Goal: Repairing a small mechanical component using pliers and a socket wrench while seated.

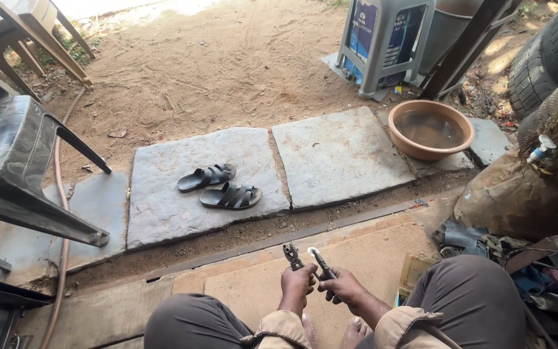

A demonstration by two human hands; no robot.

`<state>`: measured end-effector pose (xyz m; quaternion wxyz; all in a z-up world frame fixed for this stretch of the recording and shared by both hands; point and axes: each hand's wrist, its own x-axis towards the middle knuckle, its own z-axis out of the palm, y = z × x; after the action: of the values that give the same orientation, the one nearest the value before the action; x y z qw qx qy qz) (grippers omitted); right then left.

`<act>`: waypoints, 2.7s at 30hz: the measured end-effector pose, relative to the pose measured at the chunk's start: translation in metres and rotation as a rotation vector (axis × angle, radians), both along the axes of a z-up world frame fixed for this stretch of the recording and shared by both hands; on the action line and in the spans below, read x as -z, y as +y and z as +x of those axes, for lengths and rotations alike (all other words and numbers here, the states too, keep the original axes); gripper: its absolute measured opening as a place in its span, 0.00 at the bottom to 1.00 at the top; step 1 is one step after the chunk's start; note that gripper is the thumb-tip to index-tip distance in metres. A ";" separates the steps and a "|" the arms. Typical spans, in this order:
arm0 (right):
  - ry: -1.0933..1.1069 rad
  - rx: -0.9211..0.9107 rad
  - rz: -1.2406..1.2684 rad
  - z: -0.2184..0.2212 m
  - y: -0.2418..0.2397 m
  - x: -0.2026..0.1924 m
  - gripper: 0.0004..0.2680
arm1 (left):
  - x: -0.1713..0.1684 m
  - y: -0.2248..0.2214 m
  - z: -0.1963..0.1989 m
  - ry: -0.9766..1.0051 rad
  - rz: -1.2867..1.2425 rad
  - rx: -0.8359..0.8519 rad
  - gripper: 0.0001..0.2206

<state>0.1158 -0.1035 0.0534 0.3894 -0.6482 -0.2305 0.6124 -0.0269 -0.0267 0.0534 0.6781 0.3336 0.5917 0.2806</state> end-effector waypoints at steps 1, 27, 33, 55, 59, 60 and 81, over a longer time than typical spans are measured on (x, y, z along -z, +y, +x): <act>0.002 0.001 -0.003 -0.001 -0.001 0.003 0.08 | -0.001 -0.002 0.000 0.002 -0.003 0.001 0.13; 0.066 0.132 0.000 0.002 -0.011 0.022 0.09 | -0.001 -0.019 -0.013 0.761 0.219 0.271 0.17; 0.164 0.117 0.052 -0.008 -0.017 -0.034 0.07 | -0.017 -0.024 -0.012 0.753 0.209 0.287 0.16; -0.342 -0.157 -0.042 -0.022 -0.022 -0.029 0.10 | -0.009 -0.027 -0.009 0.797 0.224 0.252 0.12; -0.487 -0.217 -0.063 -0.022 -0.020 -0.033 0.12 | -0.005 -0.025 -0.007 0.831 0.224 0.290 0.11; -0.498 -0.228 -0.082 -0.022 -0.020 -0.032 0.12 | -0.003 -0.025 -0.007 0.850 0.235 0.305 0.10; -0.736 -0.269 -0.101 0.006 -0.015 0.062 0.14 | 0.070 -0.023 0.010 0.800 0.208 0.368 0.14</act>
<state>0.1223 -0.1190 -0.0086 0.1645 -0.8068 -0.4073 0.3951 -0.0169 -0.0498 -0.0167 0.3972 0.5820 0.7068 0.0624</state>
